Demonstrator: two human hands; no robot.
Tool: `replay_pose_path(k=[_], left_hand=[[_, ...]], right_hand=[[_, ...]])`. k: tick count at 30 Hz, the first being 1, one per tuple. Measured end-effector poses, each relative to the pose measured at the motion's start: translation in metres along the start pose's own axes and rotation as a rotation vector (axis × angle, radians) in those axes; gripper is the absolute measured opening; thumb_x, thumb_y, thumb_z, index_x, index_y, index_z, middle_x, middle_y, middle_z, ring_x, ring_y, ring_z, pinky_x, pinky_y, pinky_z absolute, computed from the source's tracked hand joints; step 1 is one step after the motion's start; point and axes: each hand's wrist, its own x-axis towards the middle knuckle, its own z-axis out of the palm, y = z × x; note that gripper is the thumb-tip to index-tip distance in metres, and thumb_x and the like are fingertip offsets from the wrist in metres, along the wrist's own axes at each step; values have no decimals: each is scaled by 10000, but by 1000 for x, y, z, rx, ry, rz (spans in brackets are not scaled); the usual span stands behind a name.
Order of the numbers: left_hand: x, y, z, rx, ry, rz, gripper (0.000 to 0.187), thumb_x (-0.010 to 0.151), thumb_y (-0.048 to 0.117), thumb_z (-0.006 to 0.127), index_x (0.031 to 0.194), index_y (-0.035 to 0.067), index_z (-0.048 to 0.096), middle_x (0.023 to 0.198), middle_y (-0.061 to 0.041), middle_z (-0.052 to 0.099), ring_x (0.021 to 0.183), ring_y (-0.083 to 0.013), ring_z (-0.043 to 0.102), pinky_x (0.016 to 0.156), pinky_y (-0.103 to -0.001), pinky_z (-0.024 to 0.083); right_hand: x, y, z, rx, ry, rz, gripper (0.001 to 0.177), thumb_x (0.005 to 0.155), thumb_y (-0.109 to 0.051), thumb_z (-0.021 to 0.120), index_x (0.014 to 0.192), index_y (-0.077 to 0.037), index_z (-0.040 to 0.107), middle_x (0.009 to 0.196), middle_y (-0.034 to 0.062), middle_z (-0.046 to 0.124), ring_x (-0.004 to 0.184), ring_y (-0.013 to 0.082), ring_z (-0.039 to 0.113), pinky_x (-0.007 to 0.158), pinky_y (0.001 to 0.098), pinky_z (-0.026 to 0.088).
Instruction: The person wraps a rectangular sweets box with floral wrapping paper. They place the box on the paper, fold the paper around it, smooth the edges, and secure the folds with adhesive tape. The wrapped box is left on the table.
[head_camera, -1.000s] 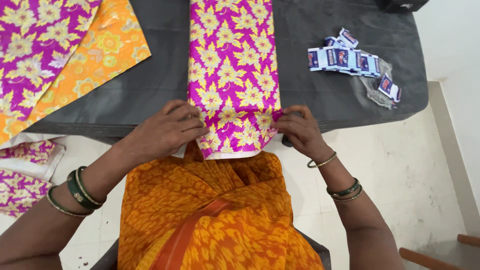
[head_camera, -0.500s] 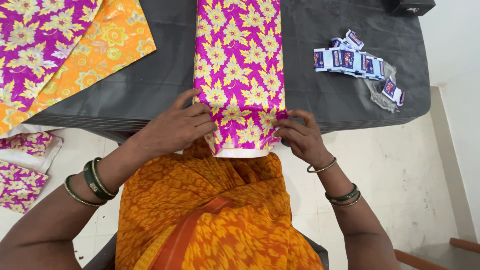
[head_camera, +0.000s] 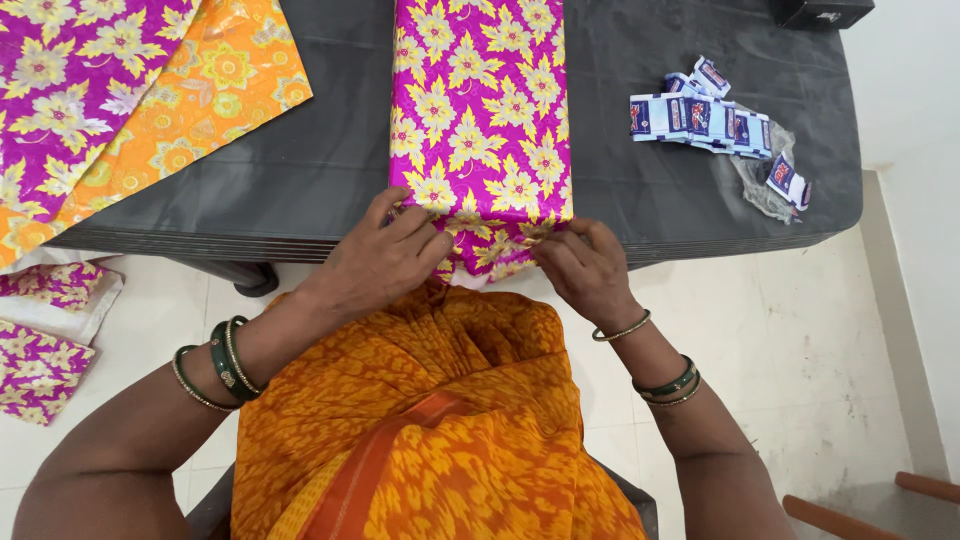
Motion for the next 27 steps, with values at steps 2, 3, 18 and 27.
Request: replay_pose_path(k=[2,3,18,27], left_hand=[[0,1,4,14,3,4,139,927,186,597,1030,96,626,1007,-39,650,1134,-207,591,1079,-502,427],[-1,1,5,23,7,4,115,940,184,601,1016,101,625,1005,-38,649,1123,-205,595,1083,-501,432],[-19,-11,15,174,62,166,192,978,234,614,1052,104,733,1162,-19,700,1284,-194,564,1120,-515,414],[-45,-15,19,220,-57,128,464,971,324,554,1387,148,659,1477,12,538,1474,-197,391,1224,-622,254]], right_hand=[[1,-2,0,-34,37,-28,171,884,-124,841,985,-132,703,1001,-11,711,1038,225,631,813,348,527],[2,-2,1,-51,56,-43,166,886,-119,842,983,-134,707,1014,-15,712,1048,217,630,821,338,531],[-17,15,22,-251,55,-145,236,964,-263,844,1168,-170,771,1132,-53,721,1176,184,569,1230,546,256],[-41,19,29,-303,-11,-155,415,1023,-410,742,1360,-167,733,1608,35,430,1574,311,143,1253,717,90]])
